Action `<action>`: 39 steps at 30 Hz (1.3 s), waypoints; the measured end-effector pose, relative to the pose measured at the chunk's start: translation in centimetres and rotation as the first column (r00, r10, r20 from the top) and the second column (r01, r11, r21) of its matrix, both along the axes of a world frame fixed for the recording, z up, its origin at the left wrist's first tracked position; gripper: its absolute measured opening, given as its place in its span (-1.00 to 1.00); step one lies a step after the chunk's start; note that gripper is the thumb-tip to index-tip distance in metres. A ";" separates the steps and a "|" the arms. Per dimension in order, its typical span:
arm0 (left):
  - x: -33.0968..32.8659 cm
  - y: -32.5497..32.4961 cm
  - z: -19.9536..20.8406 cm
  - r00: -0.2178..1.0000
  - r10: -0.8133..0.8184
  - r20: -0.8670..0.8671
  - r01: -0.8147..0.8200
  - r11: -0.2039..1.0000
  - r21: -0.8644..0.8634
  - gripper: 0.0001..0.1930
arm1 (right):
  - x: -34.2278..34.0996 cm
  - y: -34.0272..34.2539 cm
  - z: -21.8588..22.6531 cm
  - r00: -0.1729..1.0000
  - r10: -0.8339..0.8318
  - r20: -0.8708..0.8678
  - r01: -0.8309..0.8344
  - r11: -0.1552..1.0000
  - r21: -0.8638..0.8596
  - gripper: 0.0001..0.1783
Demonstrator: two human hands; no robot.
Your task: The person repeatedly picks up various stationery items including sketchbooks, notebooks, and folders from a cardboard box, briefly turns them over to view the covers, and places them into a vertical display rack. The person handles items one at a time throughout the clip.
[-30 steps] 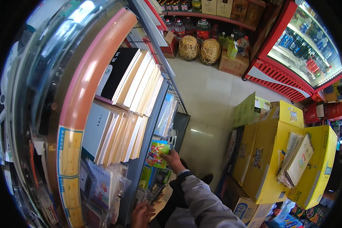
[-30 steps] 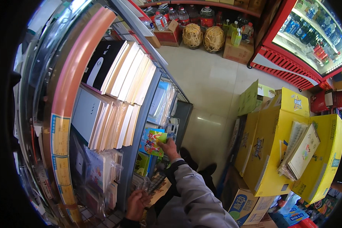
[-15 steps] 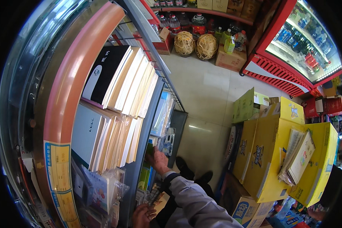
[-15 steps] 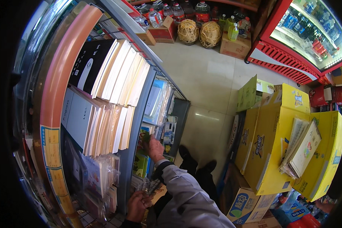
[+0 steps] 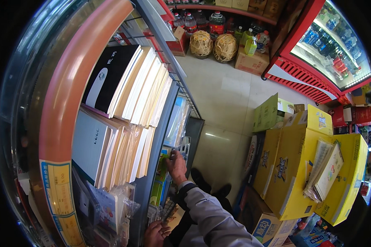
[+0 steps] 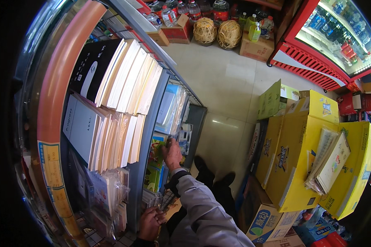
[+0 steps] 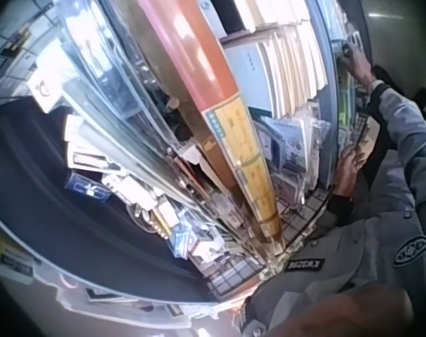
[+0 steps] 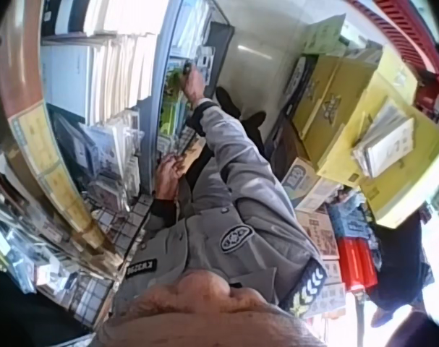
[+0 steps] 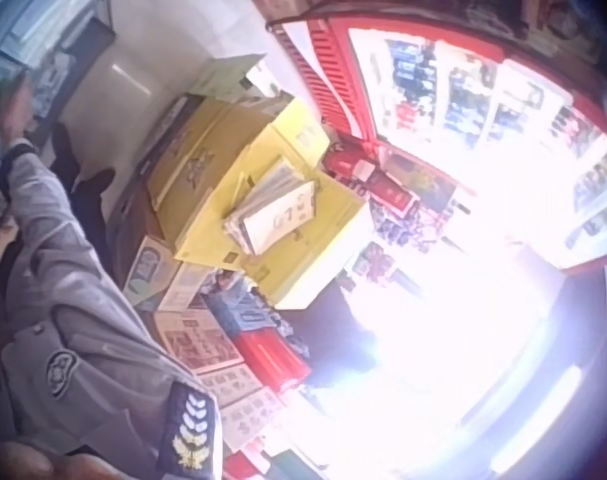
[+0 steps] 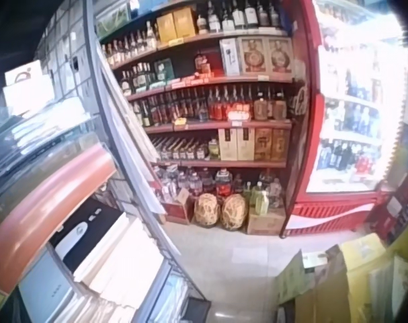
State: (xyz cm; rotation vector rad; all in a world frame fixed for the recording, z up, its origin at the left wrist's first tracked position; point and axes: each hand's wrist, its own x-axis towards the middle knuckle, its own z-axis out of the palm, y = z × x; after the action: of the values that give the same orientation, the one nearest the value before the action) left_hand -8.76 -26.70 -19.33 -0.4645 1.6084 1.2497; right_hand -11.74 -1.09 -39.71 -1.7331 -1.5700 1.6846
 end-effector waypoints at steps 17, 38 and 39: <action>-0.4 -0.8 -1.4 0.999 0.032 0.032 -0.033 0.999 0.027 -0.74 | -0.6 -0.1 -1.1 0.917 -0.198 -0.346 0.151 0.976 -0.160 -0.41; -0.7 -0.4 -1.3 0.998 0.053 0.034 -0.054 0.998 0.033 -0.73 | 0.9 -1.6 1.3 0.783 -0.419 -0.461 0.167 0.854 -0.493 -0.51; -0.7 -0.2 -1.2 0.999 0.045 0.029 -0.045 0.999 0.020 -0.74 | 1.7 -1.6 1.1 0.738 -0.487 -0.466 0.146 0.790 -0.595 -0.51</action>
State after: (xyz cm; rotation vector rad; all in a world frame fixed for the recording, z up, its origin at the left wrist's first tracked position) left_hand -9.43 -26.92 -20.56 -0.5061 1.5667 1.2868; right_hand -10.04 -2.72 -38.59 -1.3230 -0.4909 2.2829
